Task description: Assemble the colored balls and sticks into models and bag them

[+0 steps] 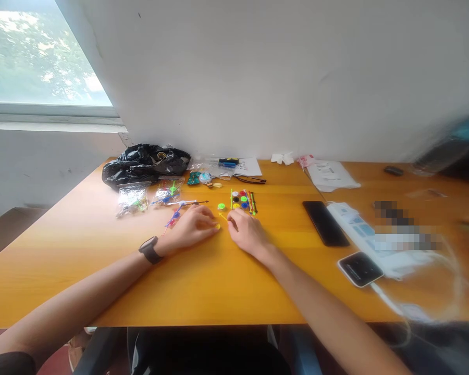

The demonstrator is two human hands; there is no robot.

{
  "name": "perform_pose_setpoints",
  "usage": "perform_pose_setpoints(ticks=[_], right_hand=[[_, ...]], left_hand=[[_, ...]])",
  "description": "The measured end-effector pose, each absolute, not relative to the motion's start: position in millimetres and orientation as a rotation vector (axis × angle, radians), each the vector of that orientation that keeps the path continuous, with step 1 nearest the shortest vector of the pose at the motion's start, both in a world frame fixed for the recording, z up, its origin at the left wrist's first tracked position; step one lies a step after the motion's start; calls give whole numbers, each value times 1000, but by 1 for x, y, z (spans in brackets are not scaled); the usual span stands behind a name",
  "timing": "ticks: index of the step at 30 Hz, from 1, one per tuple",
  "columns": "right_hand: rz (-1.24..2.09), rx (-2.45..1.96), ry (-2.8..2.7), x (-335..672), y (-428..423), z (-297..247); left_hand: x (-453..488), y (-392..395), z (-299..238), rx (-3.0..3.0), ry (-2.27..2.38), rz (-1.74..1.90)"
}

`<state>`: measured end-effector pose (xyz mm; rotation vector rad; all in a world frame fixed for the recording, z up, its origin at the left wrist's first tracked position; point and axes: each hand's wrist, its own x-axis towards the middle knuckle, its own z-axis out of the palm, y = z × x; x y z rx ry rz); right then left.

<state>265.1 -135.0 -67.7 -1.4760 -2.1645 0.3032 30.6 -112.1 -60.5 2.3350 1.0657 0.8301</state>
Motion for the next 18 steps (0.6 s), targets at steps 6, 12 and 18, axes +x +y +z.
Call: perform_pose_setpoints(ticks=[6,12,18], right_hand=[[309,-1465,-2142,264,-136,-68],[352,-1453,-2070,261,-137,-64],[386,-1445,-2000,259,-137,-65]], left_hand=[[30,-112,-63,2286,1078,872],[36,-121,-64,2320,1162,891],[38,-126,-63,2335,1184,879]])
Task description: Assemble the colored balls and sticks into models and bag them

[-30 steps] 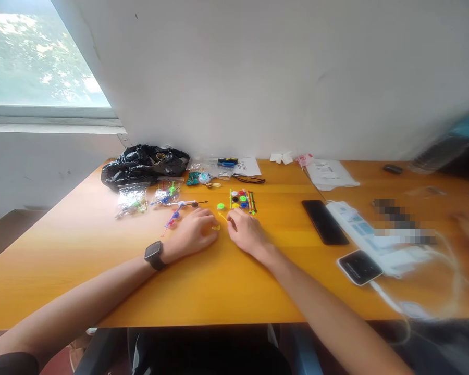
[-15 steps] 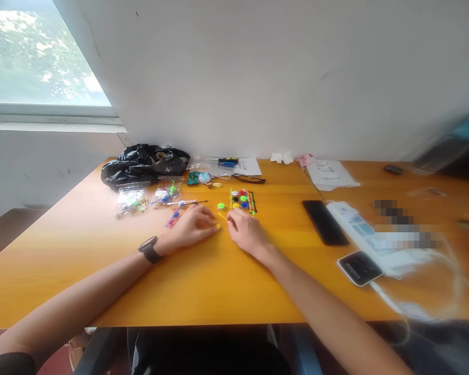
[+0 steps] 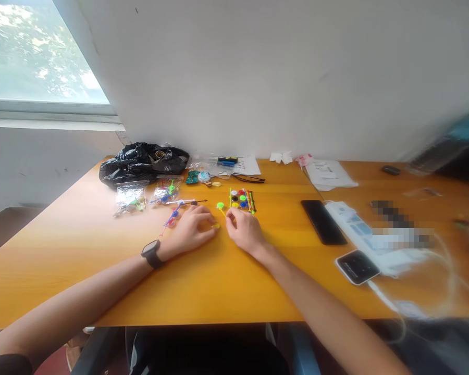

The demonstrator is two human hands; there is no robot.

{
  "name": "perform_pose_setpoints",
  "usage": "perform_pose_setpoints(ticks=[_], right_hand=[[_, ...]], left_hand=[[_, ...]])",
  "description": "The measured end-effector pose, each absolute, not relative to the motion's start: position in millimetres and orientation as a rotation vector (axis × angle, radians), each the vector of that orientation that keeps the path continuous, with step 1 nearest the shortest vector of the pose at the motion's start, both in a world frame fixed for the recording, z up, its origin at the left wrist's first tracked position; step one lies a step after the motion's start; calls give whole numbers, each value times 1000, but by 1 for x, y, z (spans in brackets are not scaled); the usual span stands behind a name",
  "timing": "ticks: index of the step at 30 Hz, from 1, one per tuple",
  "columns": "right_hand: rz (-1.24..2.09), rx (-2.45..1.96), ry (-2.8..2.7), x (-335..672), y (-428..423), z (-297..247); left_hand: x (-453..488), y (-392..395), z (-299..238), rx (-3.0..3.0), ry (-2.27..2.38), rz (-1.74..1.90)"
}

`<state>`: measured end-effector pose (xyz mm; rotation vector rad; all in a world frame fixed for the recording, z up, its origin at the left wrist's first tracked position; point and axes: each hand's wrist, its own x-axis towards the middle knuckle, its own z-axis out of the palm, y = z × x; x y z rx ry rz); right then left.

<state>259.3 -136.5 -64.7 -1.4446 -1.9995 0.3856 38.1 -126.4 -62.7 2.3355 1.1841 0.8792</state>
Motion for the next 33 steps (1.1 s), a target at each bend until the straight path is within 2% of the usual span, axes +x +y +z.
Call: perform_pose_setpoints(ticks=[22,29,33], right_hand=[[453,-1099,-2063,257,-142,-65],[402,-1247,-1974,257,-142,-59],[485,-1229,-1953,258,-138,-60]], left_hand=[[34,-127,-60,2175,1062,1090],[35,-125,-60,2153,1121,1211],[34,-123,-61,2096,1160,1201]])
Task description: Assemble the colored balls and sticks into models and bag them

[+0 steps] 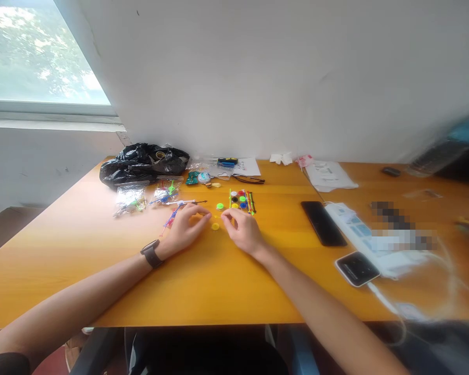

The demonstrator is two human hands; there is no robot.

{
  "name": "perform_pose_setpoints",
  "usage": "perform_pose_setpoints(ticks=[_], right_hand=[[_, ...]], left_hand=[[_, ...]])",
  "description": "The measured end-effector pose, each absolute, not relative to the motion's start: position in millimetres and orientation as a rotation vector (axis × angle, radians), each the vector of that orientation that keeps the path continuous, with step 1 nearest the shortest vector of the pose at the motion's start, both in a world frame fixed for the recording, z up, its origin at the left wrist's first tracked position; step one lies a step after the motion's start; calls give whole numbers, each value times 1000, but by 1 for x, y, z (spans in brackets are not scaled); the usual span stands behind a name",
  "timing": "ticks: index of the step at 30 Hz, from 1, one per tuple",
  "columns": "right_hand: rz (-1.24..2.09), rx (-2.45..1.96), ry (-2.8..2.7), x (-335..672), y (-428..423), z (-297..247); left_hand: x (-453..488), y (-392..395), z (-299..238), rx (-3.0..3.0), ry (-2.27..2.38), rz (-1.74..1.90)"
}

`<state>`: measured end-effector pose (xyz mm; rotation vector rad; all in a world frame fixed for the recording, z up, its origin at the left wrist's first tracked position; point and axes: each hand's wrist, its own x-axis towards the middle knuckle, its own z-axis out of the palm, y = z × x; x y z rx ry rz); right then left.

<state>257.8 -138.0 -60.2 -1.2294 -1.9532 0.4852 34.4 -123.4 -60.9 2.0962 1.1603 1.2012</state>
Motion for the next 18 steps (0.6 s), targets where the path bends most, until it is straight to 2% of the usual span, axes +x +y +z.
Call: perform_pose_setpoints(ticks=[11,18], right_hand=[[719,-1238,-1815,259,-132,-69],[665,-1240,-1888,259,-134,-69]], left_hand=[[35,-122,-62,2043,1158,1150],[35,-123,-60,2033,1162,1108]])
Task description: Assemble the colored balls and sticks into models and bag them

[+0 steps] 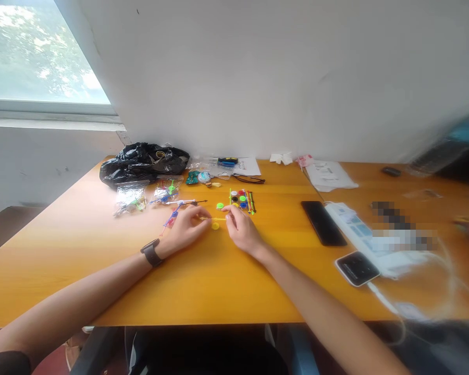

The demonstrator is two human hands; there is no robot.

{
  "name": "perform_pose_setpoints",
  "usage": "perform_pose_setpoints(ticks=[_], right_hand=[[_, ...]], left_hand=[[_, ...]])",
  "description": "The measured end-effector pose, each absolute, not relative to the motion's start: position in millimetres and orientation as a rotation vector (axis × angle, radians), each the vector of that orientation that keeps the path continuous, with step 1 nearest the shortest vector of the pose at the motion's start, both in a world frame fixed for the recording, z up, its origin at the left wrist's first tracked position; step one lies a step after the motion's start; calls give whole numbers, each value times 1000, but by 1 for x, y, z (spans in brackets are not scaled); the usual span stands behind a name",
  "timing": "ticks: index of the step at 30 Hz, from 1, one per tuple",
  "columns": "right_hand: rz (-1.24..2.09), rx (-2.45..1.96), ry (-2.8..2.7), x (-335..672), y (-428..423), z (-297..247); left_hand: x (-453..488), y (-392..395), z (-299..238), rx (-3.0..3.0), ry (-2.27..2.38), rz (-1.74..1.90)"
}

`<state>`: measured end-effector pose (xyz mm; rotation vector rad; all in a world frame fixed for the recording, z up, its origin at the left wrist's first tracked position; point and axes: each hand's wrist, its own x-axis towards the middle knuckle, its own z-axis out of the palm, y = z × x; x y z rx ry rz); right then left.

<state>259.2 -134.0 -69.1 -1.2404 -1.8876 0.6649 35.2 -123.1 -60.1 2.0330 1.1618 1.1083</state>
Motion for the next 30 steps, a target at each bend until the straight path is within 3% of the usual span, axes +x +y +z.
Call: perform_pose_setpoints(ticks=[30], right_hand=[[819,-1323,-1906,262,-132,-73]], left_hand=[[36,-120,-63,2085,1137,934]])
